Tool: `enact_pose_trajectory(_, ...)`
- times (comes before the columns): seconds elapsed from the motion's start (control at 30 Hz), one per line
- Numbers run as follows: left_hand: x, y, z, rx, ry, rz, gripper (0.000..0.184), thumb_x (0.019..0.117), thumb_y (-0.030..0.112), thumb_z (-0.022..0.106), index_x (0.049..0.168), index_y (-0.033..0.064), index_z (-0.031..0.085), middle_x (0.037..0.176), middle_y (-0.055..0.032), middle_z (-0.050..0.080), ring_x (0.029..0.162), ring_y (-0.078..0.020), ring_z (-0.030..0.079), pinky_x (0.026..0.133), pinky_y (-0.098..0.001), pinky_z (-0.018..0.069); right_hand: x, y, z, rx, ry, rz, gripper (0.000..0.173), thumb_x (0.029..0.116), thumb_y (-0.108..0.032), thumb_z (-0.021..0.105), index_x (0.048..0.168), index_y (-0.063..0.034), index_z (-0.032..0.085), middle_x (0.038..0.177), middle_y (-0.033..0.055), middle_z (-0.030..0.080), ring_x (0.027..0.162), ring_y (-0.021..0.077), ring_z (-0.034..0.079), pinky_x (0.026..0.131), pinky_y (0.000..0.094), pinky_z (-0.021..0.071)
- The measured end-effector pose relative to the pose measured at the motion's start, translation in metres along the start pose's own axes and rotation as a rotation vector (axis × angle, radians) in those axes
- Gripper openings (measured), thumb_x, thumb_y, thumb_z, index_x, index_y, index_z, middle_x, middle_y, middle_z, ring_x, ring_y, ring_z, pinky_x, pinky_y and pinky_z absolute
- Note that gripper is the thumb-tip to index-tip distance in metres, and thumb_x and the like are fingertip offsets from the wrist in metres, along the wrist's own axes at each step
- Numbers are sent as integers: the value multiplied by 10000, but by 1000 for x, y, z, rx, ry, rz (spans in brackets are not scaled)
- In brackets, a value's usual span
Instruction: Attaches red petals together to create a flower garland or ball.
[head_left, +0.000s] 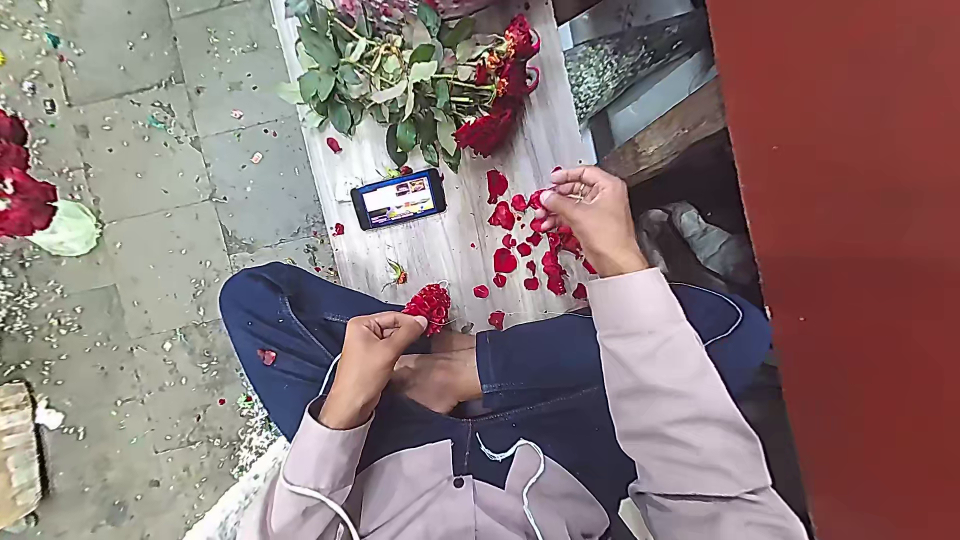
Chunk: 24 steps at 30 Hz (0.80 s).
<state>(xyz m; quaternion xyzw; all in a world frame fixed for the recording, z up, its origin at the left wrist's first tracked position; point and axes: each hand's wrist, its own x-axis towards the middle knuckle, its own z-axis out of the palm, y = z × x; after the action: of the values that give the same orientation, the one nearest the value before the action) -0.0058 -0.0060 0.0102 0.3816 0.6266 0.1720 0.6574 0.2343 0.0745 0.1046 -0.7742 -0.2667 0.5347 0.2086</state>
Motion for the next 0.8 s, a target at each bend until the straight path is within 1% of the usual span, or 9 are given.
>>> enact_pose_trajectory(0.07,-1,-1,0,-3,1,2,158,938,95,706,791,69,756,578,43,615,421,11,387,407,-184,306,4,23,1,-6,-76,-40,166,992,102,531,1152,141,555,941,162,603,737,83,557,733,198,501)
enact_pose_trajectory(0.13,-2,-2,1,4,0,3,157,936,102,710,789,69,755,581,43,619,423,9,390,408,-186,307,6,42,0,29,-171,-35,224,1005,117,481,1209,123,573,1040,188,628,833,130,590,812,247,514)
enact_pose_trajectory(0.2,-2,-2,2,15,2,4,162,931,107,713,777,75,754,561,49,593,420,5,381,408,-189,302,6,57,0,100,-200,-38,274,1017,115,445,1263,108,566,1093,187,636,880,132,617,845,249,525)
enact_pose_trajectory(0.33,-1,-2,2,33,6,3,175,930,118,717,763,77,749,555,45,589,416,-3,379,406,-195,302,2,74,4,131,-157,-107,346,970,134,536,1313,100,514,1200,202,607,946,154,626,859,262,536)
enact_pose_trajectory(0.37,-2,-2,3,42,4,-1,176,932,123,715,765,81,748,560,46,596,419,-2,381,410,-195,305,2,76,4,106,-148,-110,338,954,134,566,1289,103,531,1188,207,614,939,158,617,853,269,530)
enact_pose_trajectory(0.47,-2,-1,4,37,-2,-4,185,935,116,716,755,80,740,559,43,594,419,0,373,410,-194,298,4,84,4,86,-124,-119,240,934,93,642,1169,108,601,1040,180,656,850,120,614,810,253,532)
enact_pose_trajectory(0.57,-2,0,6,31,6,-7,170,927,97,716,760,76,742,547,44,582,411,1,363,406,-191,289,4,81,3,138,-139,-114,168,967,86,600,1133,110,601,1029,174,642,852,119,628,814,250,550)
enact_pose_trajectory(0.67,-2,0,6,29,13,-9,177,924,91,715,749,76,737,539,44,570,410,1,357,404,-192,286,6,75,1,113,-150,-90,156,966,95,591,1120,111,601,931,141,628,767,100,608,744,227,544)
enact_pose_trajectory(0.8,-2,0,6,27,12,-5,176,926,98,710,752,86,736,544,51,565,415,2,348,406,-192,279,5,73,1,150,-143,-101,124,954,127,570,1073,94,566,849,99,582,694,73,584,697,207,545)
